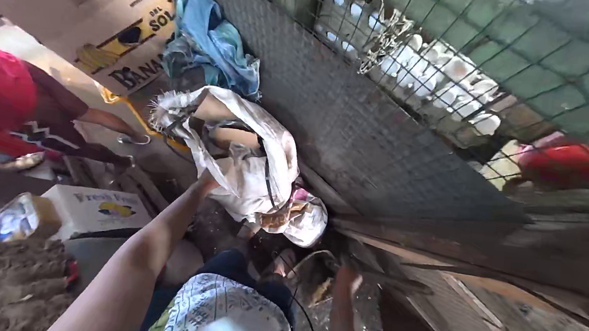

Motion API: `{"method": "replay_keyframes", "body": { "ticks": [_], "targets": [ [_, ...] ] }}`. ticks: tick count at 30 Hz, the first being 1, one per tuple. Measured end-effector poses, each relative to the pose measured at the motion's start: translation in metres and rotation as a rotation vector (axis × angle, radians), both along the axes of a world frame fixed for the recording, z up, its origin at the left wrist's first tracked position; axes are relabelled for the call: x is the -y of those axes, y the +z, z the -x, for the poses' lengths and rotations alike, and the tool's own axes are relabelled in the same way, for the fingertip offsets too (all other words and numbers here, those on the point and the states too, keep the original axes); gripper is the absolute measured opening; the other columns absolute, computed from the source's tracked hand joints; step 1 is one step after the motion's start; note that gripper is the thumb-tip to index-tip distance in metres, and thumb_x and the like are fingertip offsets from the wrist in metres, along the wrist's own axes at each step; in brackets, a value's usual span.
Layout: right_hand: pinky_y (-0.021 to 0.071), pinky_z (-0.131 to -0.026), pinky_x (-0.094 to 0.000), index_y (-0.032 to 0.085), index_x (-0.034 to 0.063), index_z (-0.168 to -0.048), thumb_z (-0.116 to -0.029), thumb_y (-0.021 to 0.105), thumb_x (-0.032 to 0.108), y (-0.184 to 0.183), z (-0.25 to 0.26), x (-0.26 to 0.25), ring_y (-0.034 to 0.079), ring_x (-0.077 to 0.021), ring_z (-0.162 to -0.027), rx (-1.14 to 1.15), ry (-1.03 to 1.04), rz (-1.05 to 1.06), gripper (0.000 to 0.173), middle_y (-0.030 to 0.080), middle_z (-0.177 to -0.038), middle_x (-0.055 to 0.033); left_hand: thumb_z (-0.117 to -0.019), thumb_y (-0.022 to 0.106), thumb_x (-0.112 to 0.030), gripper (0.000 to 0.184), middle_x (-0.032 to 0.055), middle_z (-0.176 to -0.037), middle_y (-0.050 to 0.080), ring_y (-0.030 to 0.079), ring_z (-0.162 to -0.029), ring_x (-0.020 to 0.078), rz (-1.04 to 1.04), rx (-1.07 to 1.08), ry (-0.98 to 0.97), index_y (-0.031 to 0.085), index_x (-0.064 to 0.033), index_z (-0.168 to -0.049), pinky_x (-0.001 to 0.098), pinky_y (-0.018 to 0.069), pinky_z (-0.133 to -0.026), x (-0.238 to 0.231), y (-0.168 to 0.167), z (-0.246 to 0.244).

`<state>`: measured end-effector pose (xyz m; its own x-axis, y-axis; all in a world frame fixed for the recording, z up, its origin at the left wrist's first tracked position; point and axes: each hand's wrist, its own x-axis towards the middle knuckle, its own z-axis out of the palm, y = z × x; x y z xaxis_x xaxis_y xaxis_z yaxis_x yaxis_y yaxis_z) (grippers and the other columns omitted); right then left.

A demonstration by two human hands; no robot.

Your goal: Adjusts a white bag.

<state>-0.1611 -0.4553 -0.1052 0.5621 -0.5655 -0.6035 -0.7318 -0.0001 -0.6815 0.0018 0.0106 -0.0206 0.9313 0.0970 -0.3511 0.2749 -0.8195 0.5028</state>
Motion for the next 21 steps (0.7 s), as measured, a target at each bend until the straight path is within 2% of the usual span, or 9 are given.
{"method": "replay_keyframes", "body": {
  "ticks": [2,3,4,6,8,11,13,17,21],
  "targets": [
    [0.0614,-0.088,-0.0471,0.071,0.0075,-0.123,-0.1032,0.060,0.028,0.061,-0.057,-0.053,0.073,-0.0223,-0.096,0.189,0.393,0.259,0.031,0.075,-0.110,-0.0106,-0.0902,0.077,-0.015,0.054,0.0289,-0.139,0.057,0.052,-0.134,0.0415,0.007,-0.129,0.039,0.057,0.0067,-0.136,0.0554,0.0388,-0.114,-0.002,-0.004,-0.017],
    [0.0605,-0.089,-0.0473,0.072,0.0090,-0.124,-0.1033,0.059,0.028,0.092,-0.087,-0.076,0.073,-0.0227,-0.098,0.297,0.507,0.415,0.031,0.075,-0.112,-0.0099,-0.0903,0.077,-0.017,0.054,0.0285,-0.139,0.058,0.052,-0.134,0.0415,-0.022,-0.144,0.015,0.058,0.0066,-0.135,0.0552,0.0385,-0.115,-0.002,-0.003,-0.021],
    [0.0606,-0.086,-0.0498,0.073,0.0099,-0.123,-0.1027,0.058,0.027,0.118,-0.117,-0.095,0.074,-0.0259,-0.098,0.401,0.568,0.572,0.030,0.075,-0.113,-0.0108,-0.0907,0.077,-0.020,0.055,0.0289,-0.139,0.058,0.051,-0.135,0.0423,-0.051,-0.153,-0.028,0.058,0.0069,-0.135,0.0556,0.0375,-0.115,-0.002,0.000,-0.025],
    [0.0601,-0.074,-0.0554,0.073,0.0152,-0.125,-0.1015,0.059,0.025,0.143,-0.173,-0.119,0.074,-0.0329,-0.091,0.529,0.601,0.838,0.029,0.074,-0.114,-0.0133,-0.0917,0.076,-0.026,0.056,0.0282,-0.137,0.059,0.053,-0.134,0.0417,-0.057,-0.134,-0.103,0.059,0.0056,-0.134,0.0563,0.0383,-0.114,-0.004,0.003,-0.036],
    [0.0580,-0.062,-0.0554,0.068,0.0215,-0.133,-0.1008,0.057,0.021,0.151,-0.211,-0.127,0.072,-0.0355,-0.087,0.495,0.672,1.040,0.034,0.067,-0.124,-0.0145,-0.0904,0.077,-0.029,0.056,0.0251,-0.134,0.062,0.056,-0.130,0.0375,0.028,-0.098,-0.110,0.061,0.0034,-0.132,0.0543,0.0414,-0.112,-0.007,0.001,-0.040],
    [0.0565,-0.064,-0.0593,0.061,0.0210,-0.139,-0.0952,0.063,0.014,0.162,-0.240,-0.136,0.070,-0.0404,-0.093,0.305,0.811,1.172,0.044,0.060,-0.136,-0.0172,-0.0935,0.072,-0.037,0.057,0.0235,-0.135,0.063,0.057,-0.131,0.0364,0.028,-0.126,-0.142,0.062,0.0023,-0.133,0.0559,0.0408,-0.112,-0.019,0.008,-0.045],
    [0.0567,-0.070,-0.0589,0.066,0.0192,-0.135,-0.0914,0.068,0.012,0.165,-0.251,-0.136,0.069,-0.0403,-0.097,0.269,0.807,1.259,0.044,0.061,-0.134,-0.0178,-0.0942,0.071,-0.039,0.056,0.0243,-0.133,0.064,0.058,-0.129,0.0380,0.032,-0.080,-0.184,0.064,0.0026,-0.131,0.0581,0.0415,-0.111,-0.031,0.001,-0.051],
    [0.0560,-0.082,-0.0546,0.074,0.0145,-0.116,-0.0949,0.065,0.013,0.168,-0.250,-0.130,0.066,-0.0361,-0.109,0.365,0.782,1.447,0.022,0.065,-0.126,-0.0153,-0.0932,0.073,-0.039,0.057,0.0252,-0.131,0.064,0.058,-0.129,0.0377,0.083,-0.017,-0.257,0.064,0.0044,-0.129,0.0562,0.0411,-0.112,-0.044,-0.012,-0.055],
    [0.0500,-0.093,-0.0569,0.072,0.0147,-0.119,-0.0967,0.062,0.016,0.163,-0.250,-0.139,0.061,-0.0360,-0.119,0.313,0.776,1.478,0.025,0.064,-0.132,-0.0137,-0.0932,0.073,-0.037,0.054,0.0248,-0.129,0.066,0.060,-0.127,0.0366,0.128,-0.003,-0.272,0.065,0.0047,-0.128,0.0553,0.0426,-0.111,-0.052,-0.011,-0.060]
  ]
}}
